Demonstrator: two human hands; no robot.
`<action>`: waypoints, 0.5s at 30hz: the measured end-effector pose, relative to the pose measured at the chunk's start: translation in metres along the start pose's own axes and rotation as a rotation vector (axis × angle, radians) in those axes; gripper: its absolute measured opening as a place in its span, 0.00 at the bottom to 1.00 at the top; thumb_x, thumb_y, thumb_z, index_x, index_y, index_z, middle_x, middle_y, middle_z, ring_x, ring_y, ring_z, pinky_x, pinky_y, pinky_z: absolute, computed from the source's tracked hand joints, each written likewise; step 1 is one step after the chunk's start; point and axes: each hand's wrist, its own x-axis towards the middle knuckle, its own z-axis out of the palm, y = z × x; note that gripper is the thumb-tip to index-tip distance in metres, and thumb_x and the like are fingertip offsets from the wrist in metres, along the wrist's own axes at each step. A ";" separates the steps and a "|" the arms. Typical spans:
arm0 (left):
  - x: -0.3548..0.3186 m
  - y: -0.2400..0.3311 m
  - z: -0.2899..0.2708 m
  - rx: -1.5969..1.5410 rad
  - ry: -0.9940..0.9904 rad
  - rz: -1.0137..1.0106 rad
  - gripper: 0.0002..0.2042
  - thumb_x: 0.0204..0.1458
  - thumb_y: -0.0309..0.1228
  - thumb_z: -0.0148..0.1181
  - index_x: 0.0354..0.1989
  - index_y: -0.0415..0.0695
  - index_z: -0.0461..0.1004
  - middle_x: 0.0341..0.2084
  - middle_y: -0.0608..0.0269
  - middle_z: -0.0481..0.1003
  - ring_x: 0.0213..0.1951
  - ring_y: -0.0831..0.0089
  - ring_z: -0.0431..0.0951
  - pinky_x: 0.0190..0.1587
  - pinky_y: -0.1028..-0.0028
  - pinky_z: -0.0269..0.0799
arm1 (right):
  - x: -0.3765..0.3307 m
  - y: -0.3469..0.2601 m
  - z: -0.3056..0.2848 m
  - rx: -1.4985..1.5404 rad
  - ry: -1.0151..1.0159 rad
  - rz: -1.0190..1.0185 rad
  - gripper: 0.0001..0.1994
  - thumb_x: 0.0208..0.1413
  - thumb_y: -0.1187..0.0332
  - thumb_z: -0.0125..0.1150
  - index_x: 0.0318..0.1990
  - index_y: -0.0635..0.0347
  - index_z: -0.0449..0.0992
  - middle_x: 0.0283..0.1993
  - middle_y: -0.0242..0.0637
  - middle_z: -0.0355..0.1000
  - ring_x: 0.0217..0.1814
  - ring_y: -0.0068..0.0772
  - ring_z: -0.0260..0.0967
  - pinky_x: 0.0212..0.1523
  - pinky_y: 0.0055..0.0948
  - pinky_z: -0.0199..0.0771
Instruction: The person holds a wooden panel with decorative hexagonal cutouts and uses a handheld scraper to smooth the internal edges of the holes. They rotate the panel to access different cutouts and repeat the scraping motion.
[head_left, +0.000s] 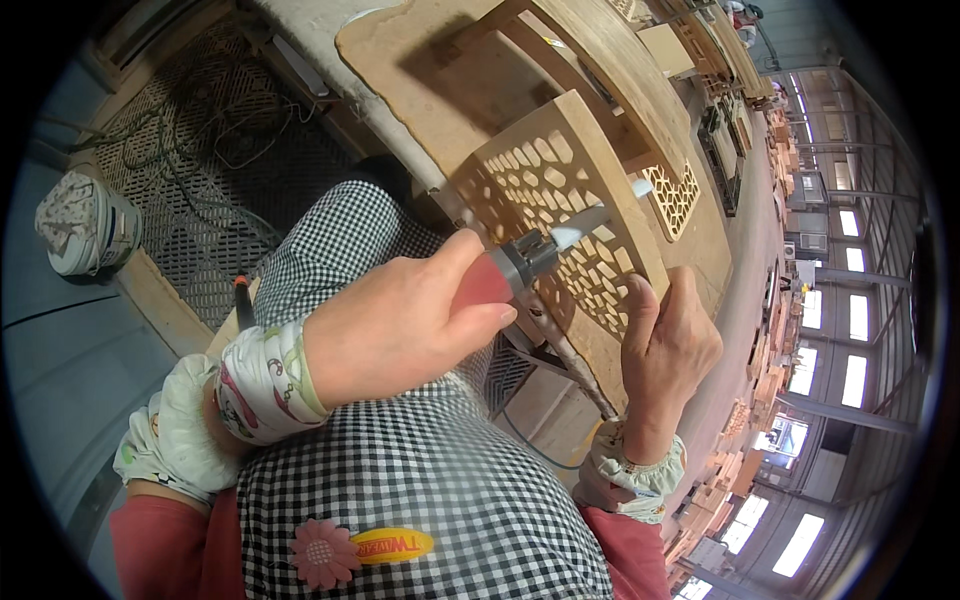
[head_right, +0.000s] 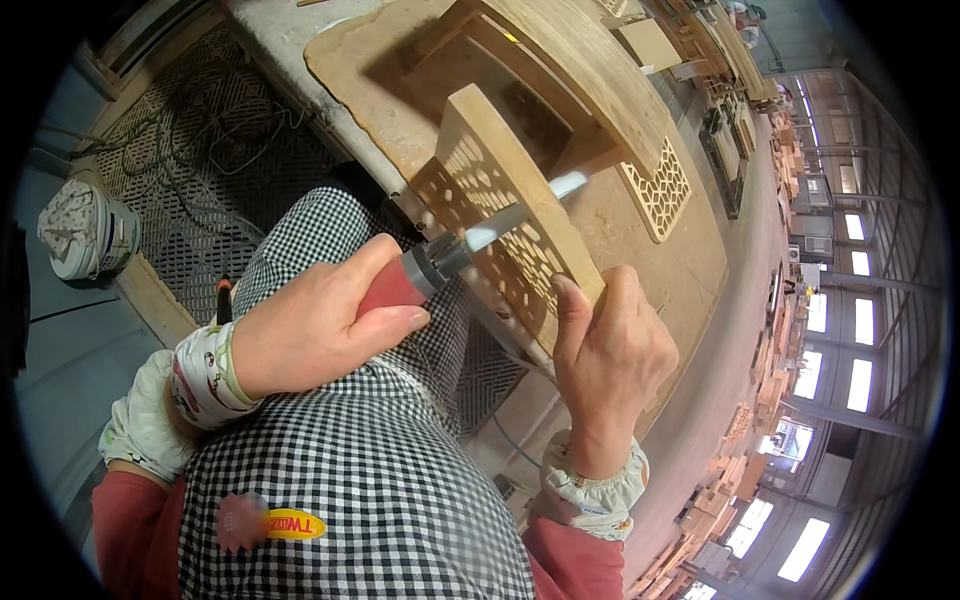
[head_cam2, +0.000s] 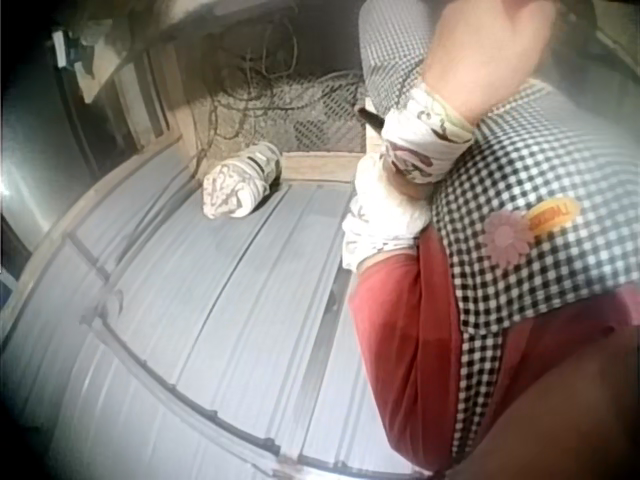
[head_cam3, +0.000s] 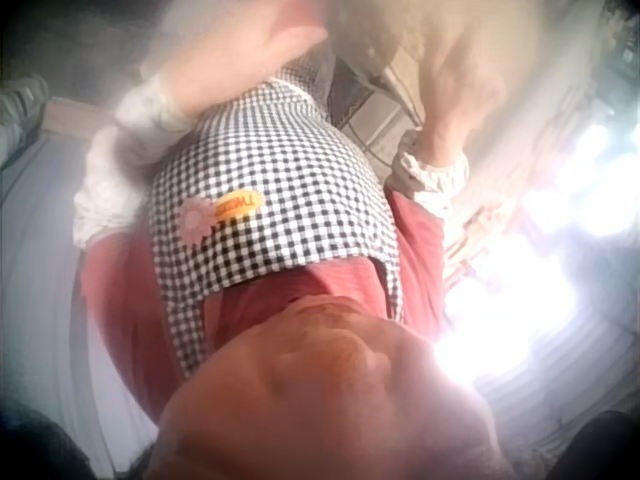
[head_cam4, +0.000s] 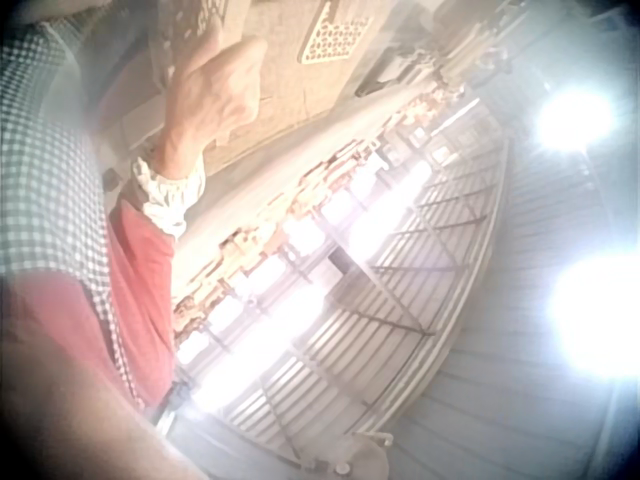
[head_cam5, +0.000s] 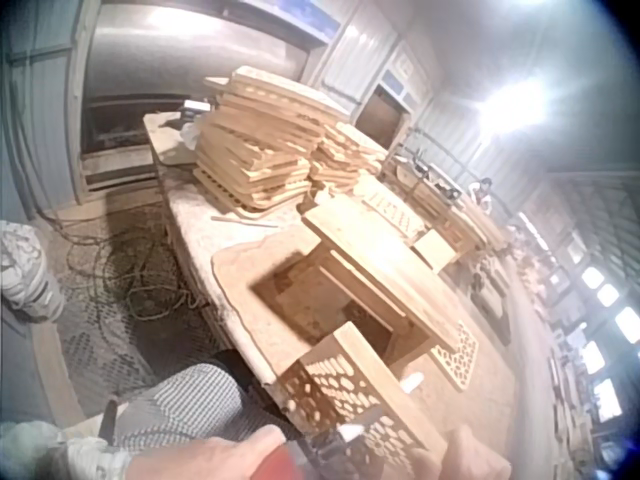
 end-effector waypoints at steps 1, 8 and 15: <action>0.000 0.000 0.001 0.011 0.018 0.014 0.18 0.64 0.39 0.63 0.53 0.39 0.69 0.31 0.50 0.81 0.31 0.57 0.83 0.35 0.63 0.77 | 0.000 0.000 -0.001 0.004 -0.001 -0.004 0.23 0.67 0.49 0.63 0.32 0.58 0.66 0.21 0.44 0.63 0.22 0.50 0.66 0.25 0.43 0.62; 0.003 -0.023 0.002 -0.063 0.132 0.180 0.20 0.65 0.38 0.62 0.58 0.38 0.68 0.28 0.63 0.78 0.25 0.73 0.79 0.29 0.69 0.76 | 0.003 0.001 -0.005 0.022 -0.018 -0.011 0.23 0.68 0.49 0.63 0.32 0.58 0.66 0.21 0.44 0.63 0.22 0.51 0.66 0.24 0.43 0.62; 0.004 -0.014 -0.019 -0.559 -0.316 -0.138 0.17 0.70 0.40 0.55 0.57 0.40 0.65 0.21 0.72 0.69 0.13 0.87 0.64 0.14 0.83 0.62 | 0.005 0.000 -0.007 0.038 -0.010 0.009 0.23 0.68 0.49 0.63 0.31 0.59 0.66 0.21 0.44 0.64 0.23 0.52 0.67 0.25 0.43 0.63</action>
